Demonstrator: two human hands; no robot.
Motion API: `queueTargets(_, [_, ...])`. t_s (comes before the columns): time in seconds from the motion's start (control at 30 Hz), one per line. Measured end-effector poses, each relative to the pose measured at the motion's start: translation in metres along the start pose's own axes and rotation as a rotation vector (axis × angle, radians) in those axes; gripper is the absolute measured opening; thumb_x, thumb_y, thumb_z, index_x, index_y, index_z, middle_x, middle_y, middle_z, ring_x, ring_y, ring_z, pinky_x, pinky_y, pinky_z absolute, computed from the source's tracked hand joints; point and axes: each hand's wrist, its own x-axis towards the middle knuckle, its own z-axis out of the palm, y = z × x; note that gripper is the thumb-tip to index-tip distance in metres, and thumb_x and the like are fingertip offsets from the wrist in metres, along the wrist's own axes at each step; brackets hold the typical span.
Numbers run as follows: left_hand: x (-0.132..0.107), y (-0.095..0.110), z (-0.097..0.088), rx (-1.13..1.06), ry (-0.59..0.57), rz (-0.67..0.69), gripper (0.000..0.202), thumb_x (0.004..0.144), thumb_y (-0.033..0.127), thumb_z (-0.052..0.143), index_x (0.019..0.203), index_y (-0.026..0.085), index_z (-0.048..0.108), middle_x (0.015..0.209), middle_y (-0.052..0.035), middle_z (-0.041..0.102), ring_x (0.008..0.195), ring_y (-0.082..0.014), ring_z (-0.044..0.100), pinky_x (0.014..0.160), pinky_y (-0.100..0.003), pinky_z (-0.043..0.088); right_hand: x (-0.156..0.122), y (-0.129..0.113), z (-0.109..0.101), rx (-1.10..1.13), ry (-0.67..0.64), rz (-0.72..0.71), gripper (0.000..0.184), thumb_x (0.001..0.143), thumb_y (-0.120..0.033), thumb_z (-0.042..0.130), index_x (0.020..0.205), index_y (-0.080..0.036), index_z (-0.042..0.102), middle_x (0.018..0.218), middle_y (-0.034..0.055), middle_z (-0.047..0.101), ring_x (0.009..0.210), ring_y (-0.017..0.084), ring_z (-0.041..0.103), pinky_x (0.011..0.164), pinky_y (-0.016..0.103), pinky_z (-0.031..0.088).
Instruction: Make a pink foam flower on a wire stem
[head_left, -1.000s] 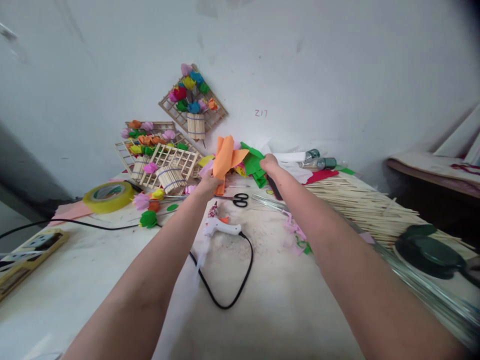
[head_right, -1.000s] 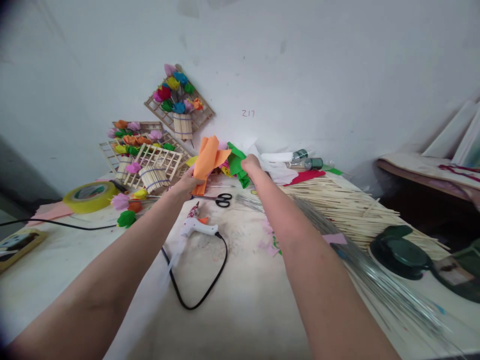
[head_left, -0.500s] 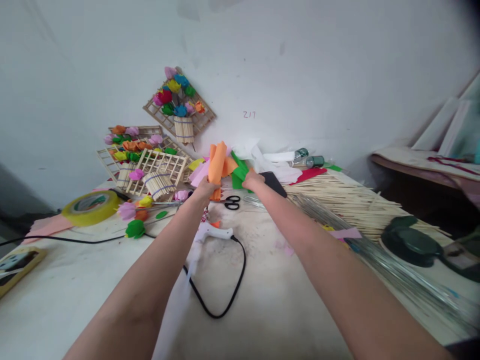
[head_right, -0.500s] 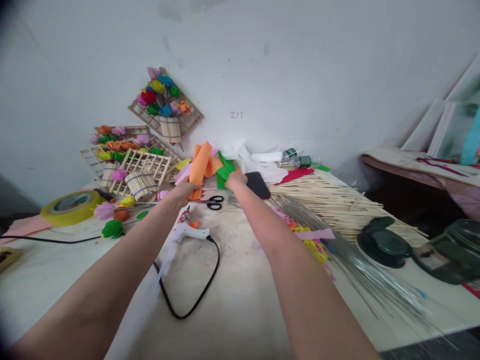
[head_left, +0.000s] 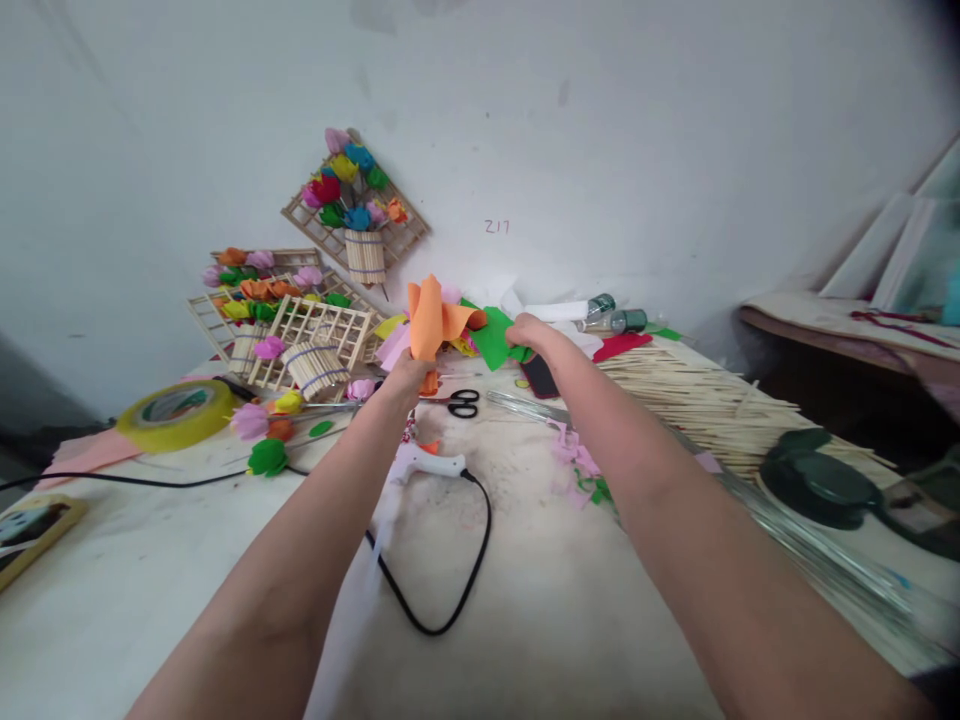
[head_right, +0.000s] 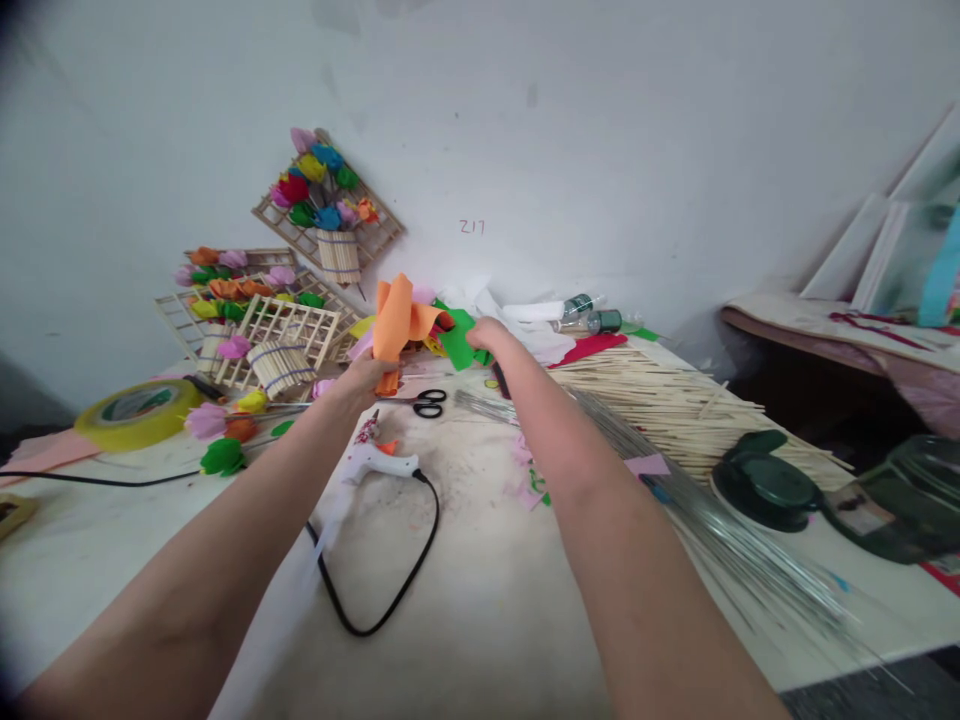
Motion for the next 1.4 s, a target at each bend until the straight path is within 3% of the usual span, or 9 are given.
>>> queueTargets(0.2, [0.003, 0.001, 0.006, 0.037, 0.049, -0.04, 0.039, 0.059, 0.001, 0.058, 0.093, 0.018, 0.052, 0.063, 0.0001, 0.055, 0.049, -0.0116, 0.052, 0.047, -0.026, 0.046, -0.023, -0.004, -0.036, 0.005, 0.071, -0.055, 0.024, 0.074, -0.009, 0.061, 0.095, 0.0, 0.065, 0.072, 0.0136, 0.067, 0.065, 0.022, 0.065, 0.057, 0.029, 0.052])
queueTargets(0.47, [0.004, 0.01, 0.025, -0.135, 0.004, -0.123, 0.036, 0.064, -0.002, 0.06, 0.094, 0.015, 0.051, 0.064, 0.0006, 0.056, 0.047, -0.0095, 0.054, 0.05, -0.023, 0.048, -0.035, 0.002, -0.068, -0.345, 0.078, -0.191, 0.027, 0.069, -0.01, 0.066, 0.096, -0.006, 0.067, 0.077, 0.0133, 0.068, 0.075, 0.025, 0.066, 0.063, 0.03, 0.05])
queueTargets(0.57, [0.006, 0.011, 0.032, -0.232, 0.044, -0.158, 0.032, 0.068, -0.005, 0.054, 0.093, 0.015, 0.052, 0.063, 0.0005, 0.055, 0.048, -0.0094, 0.055, 0.05, -0.021, 0.049, -0.042, 0.006, -0.076, -0.512, 0.079, -0.192, 0.027, 0.066, -0.007, 0.065, 0.092, -0.007, 0.068, 0.081, 0.0147, 0.069, 0.076, 0.026, 0.065, 0.063, 0.03, 0.049])
queueTargets(0.7, [0.008, 0.01, 0.037, -0.344, 0.087, -0.153, 0.03, 0.072, -0.006, 0.048, 0.092, 0.016, 0.053, 0.063, 0.0005, 0.054, 0.051, -0.0088, 0.056, 0.05, -0.02, 0.05, -0.051, 0.009, -0.079, -0.552, 0.042, -0.21, 0.028, 0.066, -0.006, 0.063, 0.092, -0.009, 0.069, 0.082, 0.0133, 0.069, 0.074, 0.024, 0.065, 0.06, 0.027, 0.046])
queueTargets(0.87, [0.01, 0.012, 0.04, -0.349, 0.055, -0.143, 0.029, 0.074, -0.002, 0.052, 0.096, 0.016, 0.053, 0.069, -0.0009, 0.059, 0.053, -0.0089, 0.059, 0.046, -0.017, 0.047, -0.054, 0.013, -0.076, -0.542, 0.016, -0.279, 0.032, 0.068, -0.006, 0.062, 0.099, -0.011, 0.067, 0.082, 0.0115, 0.069, 0.077, 0.023, 0.065, 0.06, 0.026, 0.044])
queueTargets(1.0, [0.015, 0.014, 0.04, -0.355, 0.055, -0.085, 0.033, 0.073, 0.003, 0.058, 0.102, 0.018, 0.053, 0.066, 0.0019, 0.059, 0.049, -0.0081, 0.057, 0.043, -0.017, 0.043, -0.059, 0.013, -0.078, -0.605, 0.062, -0.309, 0.039, 0.069, -0.009, 0.062, 0.107, -0.015, 0.065, 0.096, 0.0126, 0.069, 0.089, 0.026, 0.064, 0.065, 0.028, 0.044])
queueTargets(1.13, [0.017, 0.012, 0.045, -0.351, 0.026, -0.124, 0.022, 0.072, 0.001, 0.059, 0.089, 0.014, 0.056, 0.06, 0.002, 0.057, 0.047, -0.0076, 0.056, 0.041, -0.016, 0.042, -0.076, 0.005, -0.072, -0.717, 0.145, -0.305, 0.045, 0.071, -0.011, 0.059, 0.115, -0.018, 0.062, 0.108, 0.0146, 0.065, 0.099, 0.03, 0.062, 0.074, 0.033, 0.046])
queueTargets(1.3, [0.015, 0.007, 0.057, -0.433, 0.002, -0.091, 0.011, 0.072, 0.007, 0.064, 0.075, 0.015, 0.057, 0.057, 0.0026, 0.055, 0.042, -0.0038, 0.049, 0.04, -0.013, 0.038, -0.1, -0.005, -0.059, -0.812, 0.233, -0.388, 0.033, 0.075, -0.015, 0.056, 0.107, -0.017, 0.066, 0.101, 0.0157, 0.067, 0.096, 0.03, 0.063, 0.077, 0.037, 0.046])
queueTargets(1.4, [0.017, 0.009, 0.056, -0.438, 0.047, -0.011, 0.014, 0.07, 0.004, 0.064, 0.077, 0.015, 0.058, 0.06, 0.0024, 0.057, 0.044, -0.0052, 0.05, 0.043, -0.016, 0.041, -0.113, -0.001, -0.07, -0.818, 0.263, -0.361, 0.033, 0.074, -0.014, 0.057, 0.105, -0.018, 0.066, 0.096, 0.0138, 0.068, 0.091, 0.028, 0.064, 0.073, 0.035, 0.046])
